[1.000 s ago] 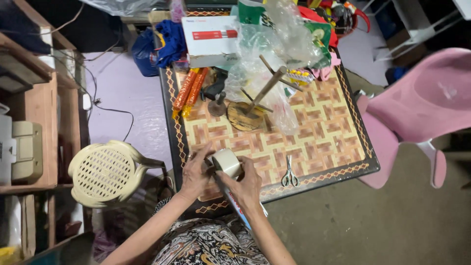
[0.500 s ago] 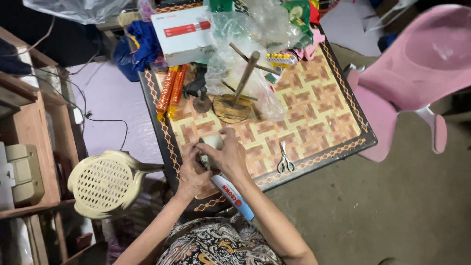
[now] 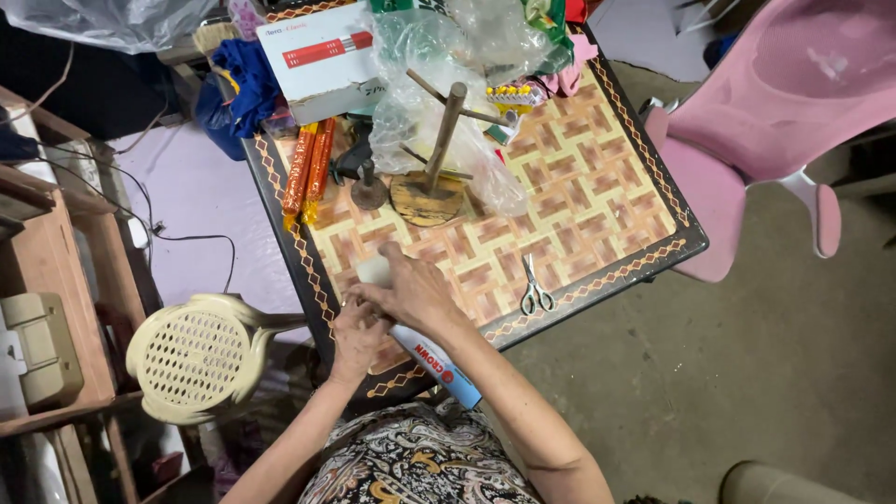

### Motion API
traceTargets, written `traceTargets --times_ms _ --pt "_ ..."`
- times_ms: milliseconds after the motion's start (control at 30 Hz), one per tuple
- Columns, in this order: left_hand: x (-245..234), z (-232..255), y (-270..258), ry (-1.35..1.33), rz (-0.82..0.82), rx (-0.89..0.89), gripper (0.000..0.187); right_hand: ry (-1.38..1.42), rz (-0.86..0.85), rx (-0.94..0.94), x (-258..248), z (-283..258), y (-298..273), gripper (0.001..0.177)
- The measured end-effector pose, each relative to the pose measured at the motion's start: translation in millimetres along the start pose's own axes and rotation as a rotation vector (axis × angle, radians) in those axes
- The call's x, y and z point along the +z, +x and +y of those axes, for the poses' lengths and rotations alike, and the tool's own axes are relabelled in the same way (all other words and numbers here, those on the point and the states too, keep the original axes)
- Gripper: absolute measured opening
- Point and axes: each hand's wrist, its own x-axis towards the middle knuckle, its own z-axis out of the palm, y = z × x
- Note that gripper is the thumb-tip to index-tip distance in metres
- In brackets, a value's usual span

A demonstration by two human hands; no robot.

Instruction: Taping a microphone box and wiping down appliance boxes with a cloth.

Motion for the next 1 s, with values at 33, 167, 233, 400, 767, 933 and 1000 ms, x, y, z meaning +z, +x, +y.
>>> traceTargets --times_ms 33,167,233,400,767,933,1000 --pt "-1.7 -8.9 -0.2 0.002 -0.005 0.003 0.024 0.004 0.004 0.003 -2.8 6.9 -3.5 0.086" --pt "-7.6 13.4 6.2 0.126 -0.026 0.116 0.029 0.368 0.129 0.104 3.1 80.7 -17.0 0.071" --pt "-6.9 29.9 8.8 -0.284 0.011 -0.206 0.030 0.462 0.227 0.199 20.2 146.7 -32.7 0.062" --pt "3.7 8.6 10.8 -0.688 0.154 -0.452 0.042 -0.356 0.674 0.475 65.7 273.7 -83.2 0.031" --pt "12.6 28.1 7.3 -0.663 0.207 -0.398 0.037 -0.259 0.655 0.487 62.2 264.7 -82.3 0.044" --pt "13.0 37.1 8.3 -0.715 0.220 -0.364 0.035 -0.222 0.687 0.485 88.4 313.1 -69.4 0.028" --pt "11.4 34.9 5.4 -0.721 0.190 -0.398 0.035 -0.286 0.759 0.393 84.3 314.1 -72.2 0.025"
